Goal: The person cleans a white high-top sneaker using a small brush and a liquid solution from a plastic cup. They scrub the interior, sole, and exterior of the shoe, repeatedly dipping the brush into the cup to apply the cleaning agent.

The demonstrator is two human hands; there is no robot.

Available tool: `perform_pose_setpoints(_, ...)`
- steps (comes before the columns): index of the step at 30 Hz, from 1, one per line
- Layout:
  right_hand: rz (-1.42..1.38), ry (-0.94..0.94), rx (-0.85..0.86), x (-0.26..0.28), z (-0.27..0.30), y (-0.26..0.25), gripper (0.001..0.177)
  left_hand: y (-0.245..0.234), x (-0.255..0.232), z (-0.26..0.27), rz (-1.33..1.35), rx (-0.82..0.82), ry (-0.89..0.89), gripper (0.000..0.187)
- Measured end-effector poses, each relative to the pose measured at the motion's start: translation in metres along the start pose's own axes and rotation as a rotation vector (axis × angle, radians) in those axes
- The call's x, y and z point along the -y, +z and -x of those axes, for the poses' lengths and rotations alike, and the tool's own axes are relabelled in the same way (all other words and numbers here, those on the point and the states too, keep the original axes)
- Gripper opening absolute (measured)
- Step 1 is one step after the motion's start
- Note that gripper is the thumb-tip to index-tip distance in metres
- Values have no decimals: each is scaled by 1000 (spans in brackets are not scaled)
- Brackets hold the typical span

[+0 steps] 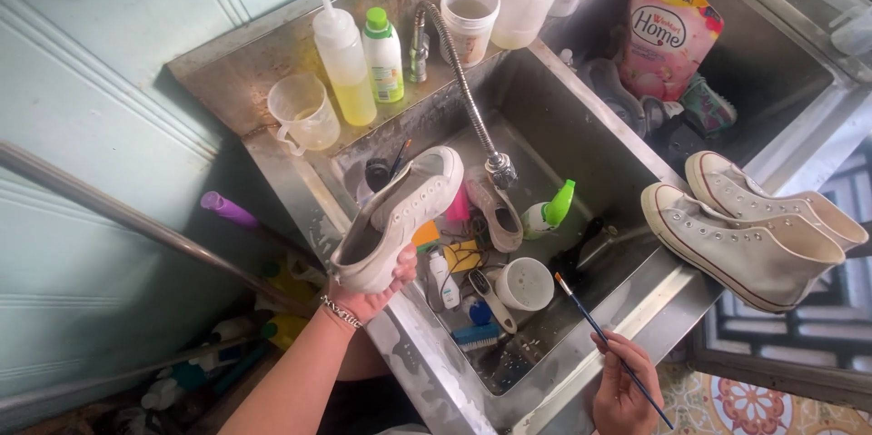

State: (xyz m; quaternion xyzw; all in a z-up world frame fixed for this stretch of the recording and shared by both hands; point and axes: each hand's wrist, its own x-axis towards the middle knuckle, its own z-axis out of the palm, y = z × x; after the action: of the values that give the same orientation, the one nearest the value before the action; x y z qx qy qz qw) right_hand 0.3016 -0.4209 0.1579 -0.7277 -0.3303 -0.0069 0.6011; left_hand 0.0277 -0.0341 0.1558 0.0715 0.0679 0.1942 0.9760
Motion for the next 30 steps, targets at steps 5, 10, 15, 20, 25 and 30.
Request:
perform_pose_setpoints(5,21,-74,-1,-4,-2,6,12,24,0,-6,99,-9,115,96)
perform_pose_setpoints(10,43,-104,-44,10,2,14,12,17,0,-6,140,6,125,91)
perform_pose_setpoints(15,-118,-47,-165,87,-30,62,16,7,1,-4,194,34,123,85)
perform_pose_setpoints(20,-399,-128,-89,116,-94,145,19,-2,0,-9,273,25,123,80)
perform_pose_setpoints(25,-525,-289,13,191,-171,267,15,36,-5,3,219,-135,106,30)
perform_pose_setpoints(30,-190,-85,431,248,-227,390,9,20,1,-3,129,-126,200,38)
